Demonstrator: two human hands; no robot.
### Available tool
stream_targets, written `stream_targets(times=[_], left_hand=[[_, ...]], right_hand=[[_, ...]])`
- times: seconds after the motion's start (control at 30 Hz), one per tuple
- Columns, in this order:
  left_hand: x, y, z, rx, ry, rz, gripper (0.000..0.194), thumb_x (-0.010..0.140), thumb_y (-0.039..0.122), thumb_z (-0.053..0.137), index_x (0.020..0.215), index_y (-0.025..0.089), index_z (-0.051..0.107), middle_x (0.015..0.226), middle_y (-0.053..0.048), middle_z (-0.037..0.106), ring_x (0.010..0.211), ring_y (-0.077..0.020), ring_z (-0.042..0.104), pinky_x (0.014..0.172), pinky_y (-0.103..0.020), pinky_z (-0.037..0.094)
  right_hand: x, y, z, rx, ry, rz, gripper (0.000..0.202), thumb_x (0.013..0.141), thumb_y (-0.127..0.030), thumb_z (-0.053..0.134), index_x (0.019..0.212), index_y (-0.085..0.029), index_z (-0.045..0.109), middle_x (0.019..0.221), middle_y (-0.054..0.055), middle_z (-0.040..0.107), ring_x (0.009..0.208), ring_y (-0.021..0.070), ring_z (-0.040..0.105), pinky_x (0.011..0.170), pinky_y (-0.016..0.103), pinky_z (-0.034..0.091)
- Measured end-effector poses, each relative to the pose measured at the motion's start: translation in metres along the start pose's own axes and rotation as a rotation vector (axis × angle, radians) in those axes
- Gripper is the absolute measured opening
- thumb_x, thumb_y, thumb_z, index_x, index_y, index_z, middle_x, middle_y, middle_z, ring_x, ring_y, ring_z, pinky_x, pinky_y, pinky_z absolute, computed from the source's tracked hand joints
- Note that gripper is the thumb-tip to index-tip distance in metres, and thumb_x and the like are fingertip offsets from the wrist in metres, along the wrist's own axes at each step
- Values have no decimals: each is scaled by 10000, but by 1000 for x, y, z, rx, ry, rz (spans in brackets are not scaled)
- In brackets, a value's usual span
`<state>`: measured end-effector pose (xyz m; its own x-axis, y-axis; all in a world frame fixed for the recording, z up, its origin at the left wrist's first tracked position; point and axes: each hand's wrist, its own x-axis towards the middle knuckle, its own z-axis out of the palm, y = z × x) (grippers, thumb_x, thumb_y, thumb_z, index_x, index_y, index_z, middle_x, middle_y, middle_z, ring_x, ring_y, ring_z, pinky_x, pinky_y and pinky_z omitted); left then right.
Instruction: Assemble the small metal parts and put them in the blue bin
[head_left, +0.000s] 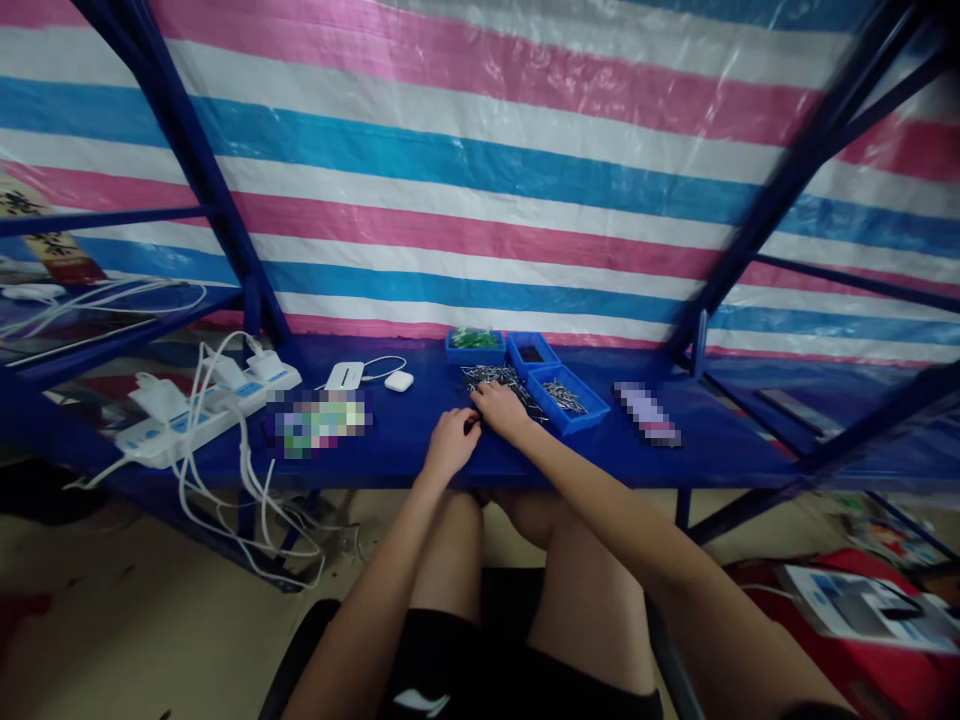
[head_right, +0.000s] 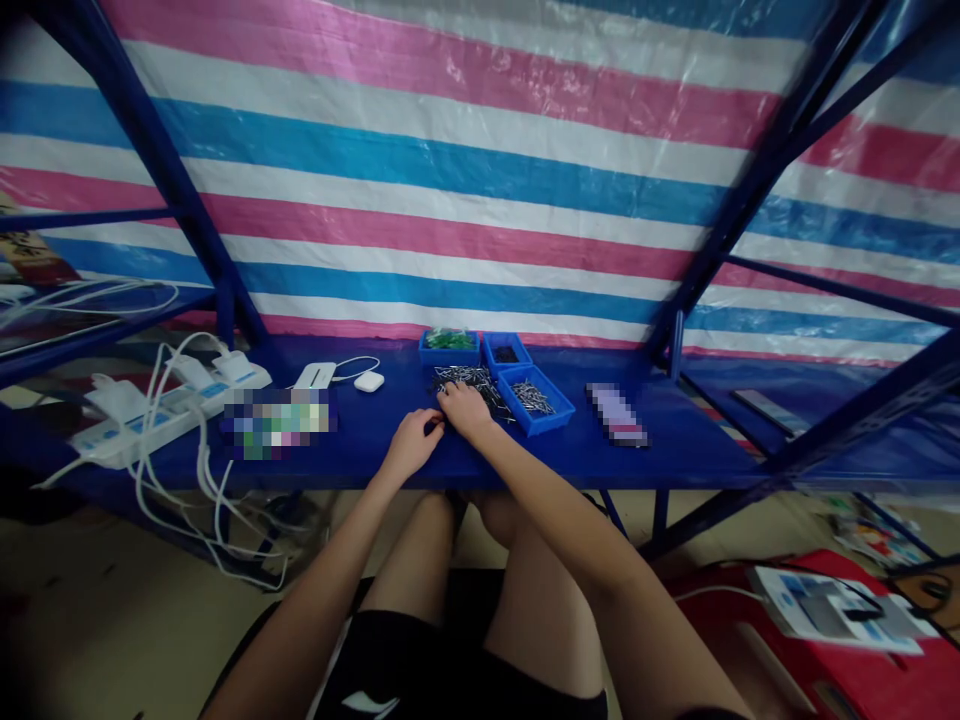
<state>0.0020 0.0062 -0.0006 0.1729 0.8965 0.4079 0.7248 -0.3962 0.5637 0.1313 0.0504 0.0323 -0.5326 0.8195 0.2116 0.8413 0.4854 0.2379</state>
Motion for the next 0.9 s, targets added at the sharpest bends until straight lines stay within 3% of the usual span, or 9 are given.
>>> stream_targets(times=[0.33, 0.5, 0.9], left_hand=[[-2, 1, -3, -66, 6, 8, 184, 775, 203, 489, 893, 185, 630, 888, -60, 657, 864, -195, 564, 819, -322, 423], [-1, 0, -3, -99, -17, -51, 203, 766, 194, 500, 921, 179, 630, 907, -64, 661, 869, -178, 580, 804, -287, 434], [-3, 1, -4, -73, -26, -36, 205, 768, 196, 494, 918, 178, 633, 911, -68, 660, 879, -183, 579, 807, -290, 434]], right_hand=[[-1, 5, -5, 38, -90, 104, 325, 876, -95, 327, 1095, -154, 560, 1123, 145, 537, 1027, 206, 523, 815, 307, 459], [0, 0, -8, 76, -133, 151, 318, 876, -96, 329, 1082, -135, 567, 1103, 145, 552, 1018, 204, 541, 851, 311, 442], [-7, -7, -5, 198, -101, 267, 312, 834, -74, 366, 1066, -124, 570, 1073, 151, 565, 993, 199, 547, 847, 287, 413]])
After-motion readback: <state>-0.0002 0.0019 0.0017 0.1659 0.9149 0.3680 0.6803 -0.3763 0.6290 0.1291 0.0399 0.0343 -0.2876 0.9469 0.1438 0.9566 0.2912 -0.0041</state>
